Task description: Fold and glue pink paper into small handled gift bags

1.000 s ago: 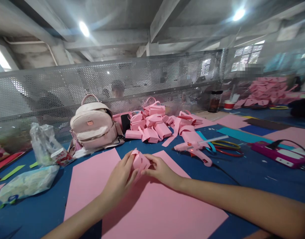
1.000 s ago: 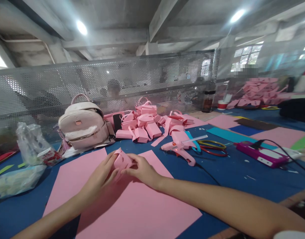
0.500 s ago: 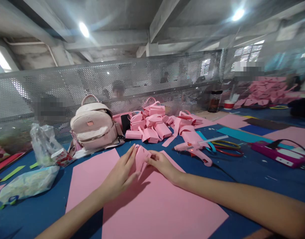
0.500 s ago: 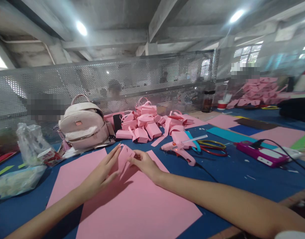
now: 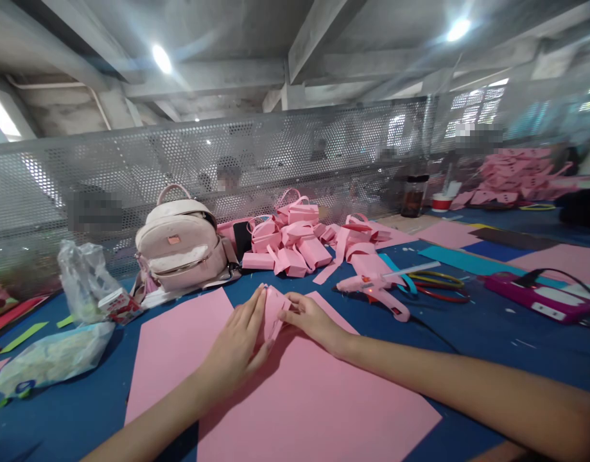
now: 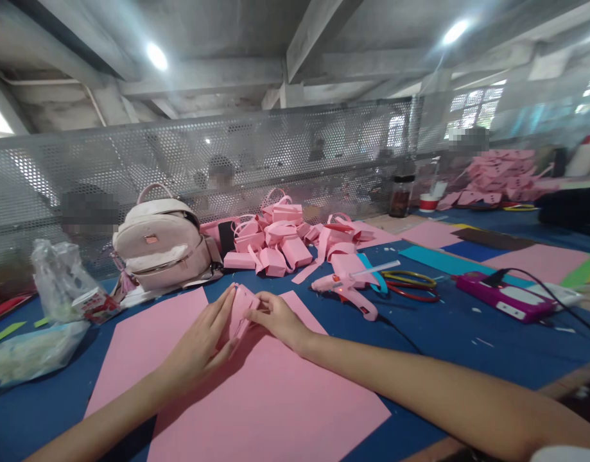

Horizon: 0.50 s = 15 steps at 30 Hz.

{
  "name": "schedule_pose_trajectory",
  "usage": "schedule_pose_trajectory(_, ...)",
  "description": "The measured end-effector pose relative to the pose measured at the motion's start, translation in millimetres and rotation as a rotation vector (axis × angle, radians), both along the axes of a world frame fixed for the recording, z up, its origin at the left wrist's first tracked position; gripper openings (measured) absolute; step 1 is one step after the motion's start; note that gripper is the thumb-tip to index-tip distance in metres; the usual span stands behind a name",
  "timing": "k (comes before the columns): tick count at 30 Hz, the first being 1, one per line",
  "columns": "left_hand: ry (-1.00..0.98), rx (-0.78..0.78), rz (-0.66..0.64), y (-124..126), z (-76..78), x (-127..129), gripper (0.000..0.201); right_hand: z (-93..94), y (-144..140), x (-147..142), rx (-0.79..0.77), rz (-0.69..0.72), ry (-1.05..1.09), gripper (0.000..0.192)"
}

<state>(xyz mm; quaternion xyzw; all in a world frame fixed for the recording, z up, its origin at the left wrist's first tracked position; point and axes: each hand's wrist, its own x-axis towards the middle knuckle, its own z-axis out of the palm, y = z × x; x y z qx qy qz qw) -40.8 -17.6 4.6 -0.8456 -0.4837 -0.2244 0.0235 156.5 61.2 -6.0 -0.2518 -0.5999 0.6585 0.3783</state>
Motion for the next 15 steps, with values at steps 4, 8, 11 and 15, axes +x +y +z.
schedule_pose_trajectory(4, 0.064, 0.022, -0.013, 1, -1.2, -1, 0.073, 0.3, -1, 0, 0.016, -0.018, -0.019, 0.051)
schedule_pose_trajectory(8, -0.002, 0.059, -0.079, -1, 11.8, -4, 0.060, 5.2, -4, 1, 0.034, -0.066, -0.057, 0.046)
schedule_pose_trajectory(11, -0.133, 0.135, -0.106, -2, 29.7, -9, 0.043, 7.7, -6, 2, 0.042, -0.098, -0.068, 0.043)
schedule_pose_trajectory(15, -0.397, 0.180, 0.020, 3, 48.4, -19, 0.036, 9.3, -7, 3, 0.034, -0.079, -0.054, 0.041)
